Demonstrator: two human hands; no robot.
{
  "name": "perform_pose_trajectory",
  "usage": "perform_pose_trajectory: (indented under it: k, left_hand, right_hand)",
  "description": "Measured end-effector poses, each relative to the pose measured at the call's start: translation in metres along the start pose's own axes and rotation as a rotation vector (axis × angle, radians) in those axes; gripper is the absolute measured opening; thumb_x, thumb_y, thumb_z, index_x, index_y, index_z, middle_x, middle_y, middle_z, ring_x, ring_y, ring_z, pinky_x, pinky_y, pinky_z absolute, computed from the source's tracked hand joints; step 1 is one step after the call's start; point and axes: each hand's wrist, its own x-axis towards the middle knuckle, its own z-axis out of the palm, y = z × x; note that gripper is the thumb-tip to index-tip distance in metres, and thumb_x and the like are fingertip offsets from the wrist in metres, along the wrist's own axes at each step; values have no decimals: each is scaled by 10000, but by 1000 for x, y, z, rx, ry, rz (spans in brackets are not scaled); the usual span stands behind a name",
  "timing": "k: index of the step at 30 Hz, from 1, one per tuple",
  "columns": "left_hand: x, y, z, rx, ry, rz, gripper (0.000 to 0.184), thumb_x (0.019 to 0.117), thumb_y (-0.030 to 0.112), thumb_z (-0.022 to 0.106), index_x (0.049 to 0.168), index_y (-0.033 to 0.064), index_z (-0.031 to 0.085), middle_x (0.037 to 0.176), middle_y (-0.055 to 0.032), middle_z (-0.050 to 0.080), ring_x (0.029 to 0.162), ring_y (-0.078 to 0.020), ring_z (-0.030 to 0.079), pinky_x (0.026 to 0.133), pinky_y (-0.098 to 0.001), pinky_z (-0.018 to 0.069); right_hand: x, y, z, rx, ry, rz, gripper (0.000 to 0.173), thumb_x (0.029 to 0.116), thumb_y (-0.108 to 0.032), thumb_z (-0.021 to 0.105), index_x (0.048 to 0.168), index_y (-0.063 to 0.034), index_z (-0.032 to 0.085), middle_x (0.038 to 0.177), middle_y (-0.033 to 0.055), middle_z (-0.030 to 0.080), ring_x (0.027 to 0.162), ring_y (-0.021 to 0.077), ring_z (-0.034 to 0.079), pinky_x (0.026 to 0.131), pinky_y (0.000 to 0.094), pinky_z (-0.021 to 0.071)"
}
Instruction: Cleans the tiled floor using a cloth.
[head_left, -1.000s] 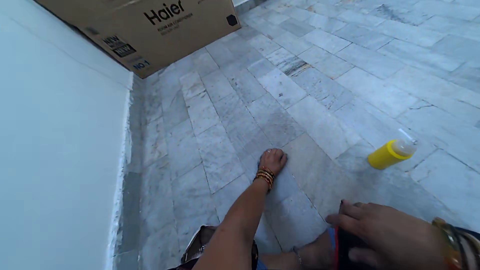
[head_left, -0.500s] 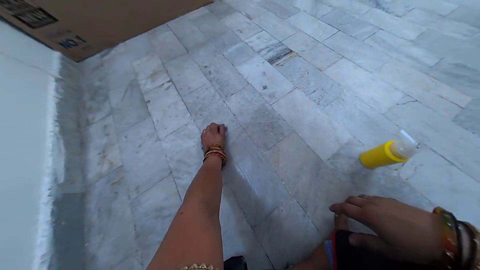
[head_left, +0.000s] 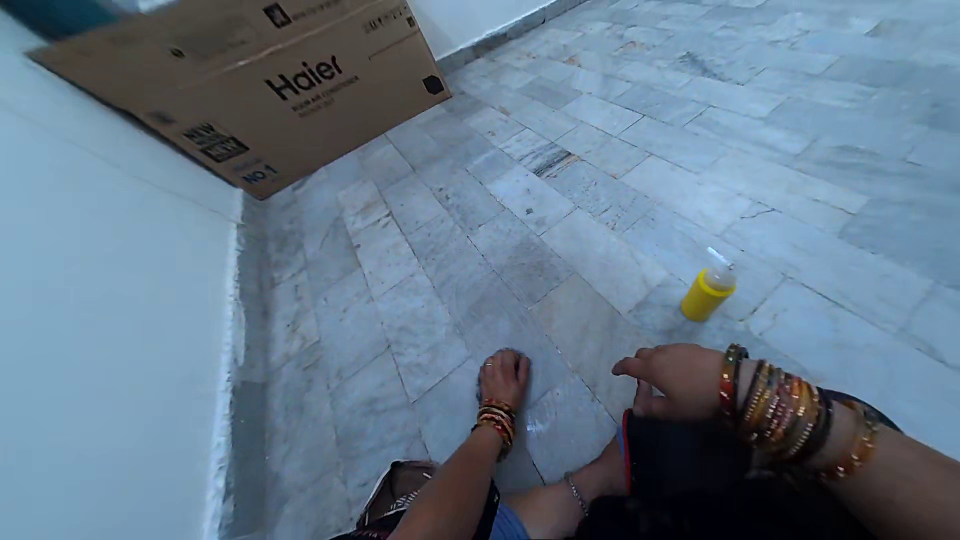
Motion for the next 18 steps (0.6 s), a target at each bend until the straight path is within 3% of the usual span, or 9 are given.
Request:
perform_pose_trajectory:
  k: [3,8,13,18]
  left_hand:
    - [-13,37,14,19,-66,183,469,1060,396,431,1195,40,706,1286,-179,680,1277,-376,601,1099,-555,433]
    - [-13,87,28,-50,-112,502,453,1054,382,444,1111,26,718,1173,-190,712,1195,-381,645,1053,-579,458]
    - [59,90,20,-94,-48,608,395,1048,338,519,1046,7,733,1104,-194,725,1134,-373,674,1041,-556,482]
    - [159,84,-7,-78,-4,547,394,1065,309,487,1096,-10,717,1153,-224,708,1172,-407,652,1035,-583,474]
  right_hand:
    - [-7,-9,5,-10,17,-37,575,1072,-381,553,1564,-111,429,1420,236,570,1281,422,577,1049,601,451]
    - [-11,-15,7,-34,-46,-44,565,1075,-376,547,1561,-114,429,1426,233,559,1287,424,567,1040,584,462]
    - [-1,-11,6,-36,-84,-94,559,1073,-381,549,1558,-128,437,1410,226,572,1289,427,563,1032,574,467]
    - [5,2,12,-38,-74,-155,555,1059,-394,573,1534,-128,465,1400,244,580,1296,451,565,1022,590,481]
